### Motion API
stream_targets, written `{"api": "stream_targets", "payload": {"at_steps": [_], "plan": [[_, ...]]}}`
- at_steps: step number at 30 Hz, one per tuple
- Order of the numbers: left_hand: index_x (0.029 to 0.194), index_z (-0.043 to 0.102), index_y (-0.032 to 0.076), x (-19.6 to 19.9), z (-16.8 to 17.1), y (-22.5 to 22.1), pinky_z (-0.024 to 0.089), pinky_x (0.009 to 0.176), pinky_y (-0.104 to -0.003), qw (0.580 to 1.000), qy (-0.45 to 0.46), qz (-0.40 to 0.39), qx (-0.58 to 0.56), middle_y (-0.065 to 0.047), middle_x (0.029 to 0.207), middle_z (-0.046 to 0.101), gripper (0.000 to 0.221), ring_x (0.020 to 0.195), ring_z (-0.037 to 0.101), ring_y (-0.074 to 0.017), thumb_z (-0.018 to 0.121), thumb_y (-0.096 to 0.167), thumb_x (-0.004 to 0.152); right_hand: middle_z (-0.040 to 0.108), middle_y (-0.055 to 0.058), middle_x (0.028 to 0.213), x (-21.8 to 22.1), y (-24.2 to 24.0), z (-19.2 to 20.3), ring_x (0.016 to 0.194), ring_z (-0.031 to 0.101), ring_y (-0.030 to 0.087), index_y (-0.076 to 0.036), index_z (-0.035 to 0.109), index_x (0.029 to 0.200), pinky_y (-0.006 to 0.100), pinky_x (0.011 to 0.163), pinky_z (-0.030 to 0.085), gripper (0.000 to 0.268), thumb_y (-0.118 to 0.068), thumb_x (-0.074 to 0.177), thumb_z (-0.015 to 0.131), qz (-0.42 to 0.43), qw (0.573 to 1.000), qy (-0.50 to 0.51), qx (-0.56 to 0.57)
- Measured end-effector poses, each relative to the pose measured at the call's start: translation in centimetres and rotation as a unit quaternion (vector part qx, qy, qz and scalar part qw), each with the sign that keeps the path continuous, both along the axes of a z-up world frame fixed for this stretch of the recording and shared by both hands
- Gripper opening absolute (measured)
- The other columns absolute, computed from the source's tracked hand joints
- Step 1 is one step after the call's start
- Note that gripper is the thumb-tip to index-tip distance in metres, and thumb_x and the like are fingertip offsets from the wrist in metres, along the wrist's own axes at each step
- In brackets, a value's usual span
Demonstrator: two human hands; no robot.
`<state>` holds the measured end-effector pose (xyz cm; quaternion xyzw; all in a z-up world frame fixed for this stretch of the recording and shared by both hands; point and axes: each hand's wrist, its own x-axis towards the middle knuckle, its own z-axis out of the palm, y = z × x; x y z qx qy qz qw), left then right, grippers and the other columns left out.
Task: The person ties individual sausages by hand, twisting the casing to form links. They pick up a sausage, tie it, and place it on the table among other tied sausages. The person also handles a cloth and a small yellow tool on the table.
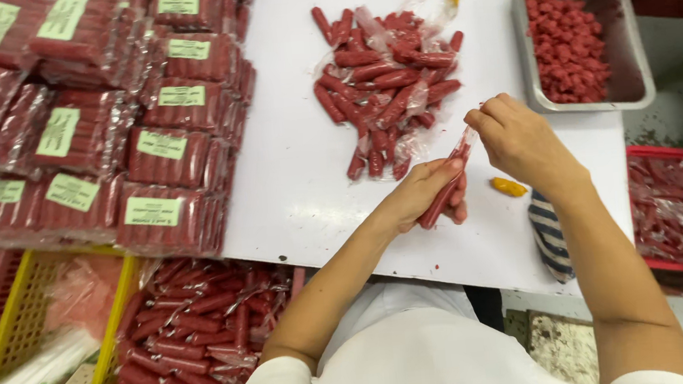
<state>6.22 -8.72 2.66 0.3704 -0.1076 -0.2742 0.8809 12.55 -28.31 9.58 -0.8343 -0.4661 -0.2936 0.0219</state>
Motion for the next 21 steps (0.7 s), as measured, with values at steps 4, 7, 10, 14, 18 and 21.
{"api": "stream_targets", "payload": {"at_steps": [4,7,10,14,18,21], "plan": [[0.104,0.064,0.000,0.0,-0.5,4.7,0.063,0.051,-0.033,0.997,0.057,0.011,0.058,-0.014,0.081,0.070,0.041,0.062,0.073,-0.0211,0.049,0.038,0.109,0.051,0.013,0.130,-3.1,6.2,2.9,0.076,0.068,0.042,-0.011,0.052,0.136,0.049,0.058,0.057,0.046,0.004,0.093,0.054,-0.103,0.981,0.160,-0.028],[0.108,0.066,0.002,1.5,-3.3,5.7,0.061,0.050,-0.029,0.994,0.041,0.037,0.098,-0.013,0.084,0.071,0.034,0.062,0.071,-0.0179,0.048,0.031,0.106,0.046,0.016,0.152,-5.1,9.1,3.7,0.079,0.070,0.051,-0.009,0.043,0.149,0.057,0.058,0.061,0.056,-0.003,0.093,0.049,-0.098,0.957,0.266,-0.055],[0.110,0.068,0.003,3.7,-5.5,4.7,0.060,0.054,-0.029,0.964,-0.092,0.098,0.229,-0.011,0.082,0.072,0.023,0.063,0.071,-0.0172,0.052,0.018,0.103,0.052,0.008,0.123,-2.5,6.8,-3.4,0.088,0.068,0.037,-0.009,0.053,0.134,0.045,0.061,0.058,0.038,-0.022,0.098,0.054,-0.076,0.978,0.169,-0.094],[0.097,0.068,0.009,3.8,-1.8,3.4,0.058,0.079,-0.048,0.806,-0.301,0.094,0.501,-0.017,0.085,0.071,0.030,0.088,0.073,-0.0378,0.041,0.022,0.097,0.042,0.000,0.081,-1.4,3.0,-7.9,0.080,0.053,0.026,-0.011,0.058,0.088,0.037,0.060,0.043,0.011,-0.020,0.093,0.064,-0.061,0.993,-0.027,-0.101],[0.097,0.066,0.005,3.3,-0.2,0.0,0.055,0.086,-0.051,0.849,-0.279,0.008,0.449,-0.024,0.086,0.070,0.029,0.093,0.071,-0.0422,0.043,0.023,0.097,0.038,0.000,0.079,-1.3,-1.3,-6.2,0.077,0.050,0.026,-0.012,0.052,0.082,0.036,0.062,0.041,0.020,-0.022,0.095,0.064,-0.002,0.998,-0.014,-0.060],[0.081,0.059,0.008,3.0,-3.1,-4.9,0.054,0.059,-0.022,0.984,-0.062,-0.018,0.166,-0.001,0.066,0.054,0.017,0.062,0.059,-0.0113,0.048,0.014,0.093,0.045,0.006,0.079,-1.4,-4.7,-5.0,0.082,0.055,0.033,-0.009,0.049,0.078,0.041,0.066,0.042,0.033,-0.031,0.101,0.059,0.054,0.998,0.022,-0.014]]}}
